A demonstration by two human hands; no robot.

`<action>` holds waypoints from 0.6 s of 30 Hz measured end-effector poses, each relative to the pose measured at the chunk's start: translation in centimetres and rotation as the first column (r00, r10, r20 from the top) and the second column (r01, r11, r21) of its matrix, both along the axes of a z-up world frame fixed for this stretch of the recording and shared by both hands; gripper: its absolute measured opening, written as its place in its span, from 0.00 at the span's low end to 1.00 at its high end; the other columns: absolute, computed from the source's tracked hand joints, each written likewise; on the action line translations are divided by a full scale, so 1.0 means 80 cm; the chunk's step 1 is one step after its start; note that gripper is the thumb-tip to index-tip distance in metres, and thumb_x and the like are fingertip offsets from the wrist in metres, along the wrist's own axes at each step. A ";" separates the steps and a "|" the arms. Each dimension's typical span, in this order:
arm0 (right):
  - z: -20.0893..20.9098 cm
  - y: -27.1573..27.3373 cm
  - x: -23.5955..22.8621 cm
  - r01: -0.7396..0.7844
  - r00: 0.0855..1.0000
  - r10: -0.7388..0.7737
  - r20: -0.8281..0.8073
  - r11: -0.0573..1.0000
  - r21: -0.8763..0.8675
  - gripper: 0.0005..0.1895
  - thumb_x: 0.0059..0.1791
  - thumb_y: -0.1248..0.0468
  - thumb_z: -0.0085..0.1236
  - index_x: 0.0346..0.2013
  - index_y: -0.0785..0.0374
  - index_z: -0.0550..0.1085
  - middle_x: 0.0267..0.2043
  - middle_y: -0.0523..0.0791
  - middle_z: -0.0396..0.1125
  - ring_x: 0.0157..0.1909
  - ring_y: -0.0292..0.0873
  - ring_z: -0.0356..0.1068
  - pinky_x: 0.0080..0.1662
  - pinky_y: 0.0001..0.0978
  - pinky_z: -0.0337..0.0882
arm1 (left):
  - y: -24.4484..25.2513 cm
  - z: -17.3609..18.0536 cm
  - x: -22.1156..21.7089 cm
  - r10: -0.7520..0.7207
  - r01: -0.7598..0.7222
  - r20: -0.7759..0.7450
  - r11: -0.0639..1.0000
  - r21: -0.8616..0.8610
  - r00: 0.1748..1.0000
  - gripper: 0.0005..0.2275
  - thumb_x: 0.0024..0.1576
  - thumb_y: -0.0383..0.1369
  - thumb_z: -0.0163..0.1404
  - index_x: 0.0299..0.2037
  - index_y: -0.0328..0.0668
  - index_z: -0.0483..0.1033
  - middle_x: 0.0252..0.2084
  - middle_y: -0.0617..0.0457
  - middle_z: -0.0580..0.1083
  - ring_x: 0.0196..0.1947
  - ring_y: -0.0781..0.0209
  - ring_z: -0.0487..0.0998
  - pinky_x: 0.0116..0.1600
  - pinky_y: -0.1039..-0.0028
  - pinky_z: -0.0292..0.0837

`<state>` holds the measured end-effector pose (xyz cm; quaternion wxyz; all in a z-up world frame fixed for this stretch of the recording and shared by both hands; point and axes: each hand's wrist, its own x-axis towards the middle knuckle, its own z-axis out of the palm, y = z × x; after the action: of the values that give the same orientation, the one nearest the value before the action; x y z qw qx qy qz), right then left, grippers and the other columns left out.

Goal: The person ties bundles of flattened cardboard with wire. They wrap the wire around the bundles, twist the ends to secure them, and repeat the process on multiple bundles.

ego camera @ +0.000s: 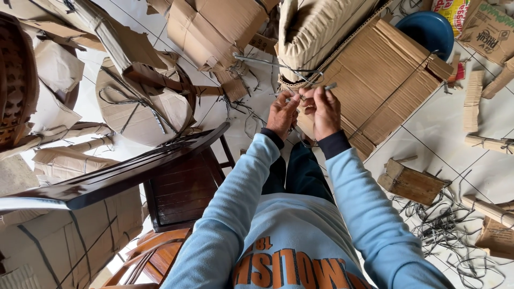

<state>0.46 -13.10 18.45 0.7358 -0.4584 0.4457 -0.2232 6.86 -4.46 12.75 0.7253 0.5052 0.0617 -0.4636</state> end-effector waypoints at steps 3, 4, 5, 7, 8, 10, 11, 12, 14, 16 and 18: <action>-0.029 -0.002 -0.002 0.127 0.974 -0.182 0.137 0.933 0.335 0.18 0.58 0.49 0.45 0.30 0.54 0.71 0.32 0.42 0.74 0.32 0.35 0.74 0.32 0.18 0.72 | 0.014 -0.112 0.007 -0.171 0.146 0.308 0.984 0.103 0.936 0.17 0.63 0.43 0.58 0.45 0.34 0.73 0.40 0.45 0.70 0.37 0.61 0.78 0.40 0.73 0.74; -0.036 -0.009 0.001 0.127 0.974 -0.181 0.133 0.932 0.338 0.18 0.58 0.49 0.45 0.30 0.54 0.71 0.32 0.42 0.74 0.32 0.35 0.74 0.32 0.18 0.72 | 0.014 -0.093 0.016 -0.171 0.145 0.305 0.984 0.106 0.937 0.17 0.63 0.43 0.58 0.45 0.34 0.73 0.40 0.45 0.70 0.37 0.61 0.78 0.40 0.73 0.74; -0.042 -0.018 0.003 0.145 0.970 -0.204 0.133 0.923 0.357 0.17 0.58 0.48 0.46 0.29 0.52 0.68 0.29 0.39 0.69 0.30 0.34 0.70 0.31 0.17 0.69 | 0.011 -0.074 0.026 -0.314 0.201 0.400 0.933 0.299 0.861 0.13 0.63 0.42 0.55 0.44 0.41 0.75 0.35 0.47 0.72 0.36 0.55 0.79 0.42 0.68 0.73; -0.053 -0.044 0.015 0.157 0.965 -0.223 0.137 0.913 0.376 0.17 0.57 0.47 0.47 0.28 0.49 0.66 0.25 0.35 0.64 0.28 0.33 0.67 0.30 0.17 0.66 | 0.007 -0.047 0.046 -0.459 0.218 0.459 0.846 0.486 0.761 0.09 0.63 0.42 0.53 0.43 0.47 0.78 0.30 0.48 0.74 0.35 0.49 0.79 0.44 0.62 0.73; -0.057 -0.061 0.024 0.156 0.980 -0.188 0.062 0.927 0.341 0.17 0.58 0.47 0.41 0.28 0.49 0.64 0.24 0.33 0.54 0.24 0.30 0.59 0.27 0.15 0.56 | 0.004 -0.040 0.058 -0.524 0.214 0.475 0.799 0.563 0.707 0.08 0.62 0.41 0.53 0.42 0.48 0.78 0.32 0.48 0.77 0.39 0.44 0.80 0.47 0.59 0.74; -0.071 -0.082 0.036 0.160 0.987 -0.162 -0.020 0.938 0.308 0.18 0.59 0.47 0.35 0.28 0.49 0.62 0.23 0.31 0.44 0.21 0.28 0.51 0.24 0.13 0.46 | 0.002 -0.029 0.072 -0.594 0.211 0.477 0.741 0.637 0.648 0.07 0.61 0.39 0.53 0.42 0.49 0.79 0.35 0.47 0.80 0.44 0.39 0.81 0.50 0.56 0.75; -0.080 -0.085 0.041 0.155 0.985 -0.133 -0.112 0.961 0.230 0.18 0.59 0.49 0.36 0.29 0.52 0.63 0.21 0.34 0.47 0.16 0.28 0.49 0.19 0.15 0.46 | 0.002 -0.024 0.077 -0.610 0.195 0.503 0.733 0.652 0.612 0.07 0.62 0.39 0.53 0.41 0.49 0.78 0.35 0.48 0.80 0.42 0.40 0.82 0.49 0.56 0.76; -0.089 -0.089 0.047 0.142 0.973 -0.110 -0.205 0.978 0.153 0.19 0.59 0.51 0.37 0.29 0.55 0.65 0.20 0.37 0.50 0.12 0.29 0.48 0.15 0.16 0.45 | 0.002 -0.018 0.082 -0.626 0.178 0.527 0.725 0.666 0.575 0.06 0.62 0.39 0.52 0.40 0.48 0.77 0.34 0.50 0.81 0.41 0.40 0.82 0.48 0.57 0.77; -0.109 -0.088 0.024 -0.136 0.944 0.029 -0.329 0.941 -0.309 0.12 0.57 0.60 0.43 0.32 0.56 0.70 0.26 0.43 0.62 0.26 0.43 0.62 0.28 0.30 0.59 | -0.004 0.002 0.079 -0.658 0.176 0.543 0.706 0.686 0.522 0.07 0.62 0.40 0.51 0.41 0.49 0.76 0.33 0.49 0.81 0.41 0.40 0.82 0.48 0.55 0.77; -0.112 -0.085 0.005 -0.439 0.858 0.086 -0.506 0.634 -0.636 0.09 0.56 0.68 0.48 0.34 0.57 0.75 0.31 0.48 0.74 0.41 0.57 0.76 0.42 0.45 0.73 | -0.006 0.010 0.080 -0.687 0.179 0.549 0.687 0.704 0.476 0.07 0.63 0.41 0.50 0.42 0.50 0.75 0.32 0.47 0.80 0.40 0.40 0.82 0.48 0.52 0.77; -0.098 -0.077 0.000 -0.875 0.455 0.146 -0.879 0.258 -0.410 0.12 0.55 0.60 0.47 0.36 0.49 0.80 0.32 0.44 0.76 0.39 0.49 0.79 0.42 0.44 0.78 | -0.001 0.008 0.089 -0.741 0.212 0.513 0.637 0.741 0.434 0.08 0.63 0.41 0.47 0.42 0.52 0.75 0.35 0.46 0.81 0.44 0.39 0.82 0.50 0.50 0.76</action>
<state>0.44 -19.26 10.62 0.2062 -0.9256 0.3104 0.0662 13.99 -4.57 13.41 0.3091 0.8403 -0.2816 -0.3450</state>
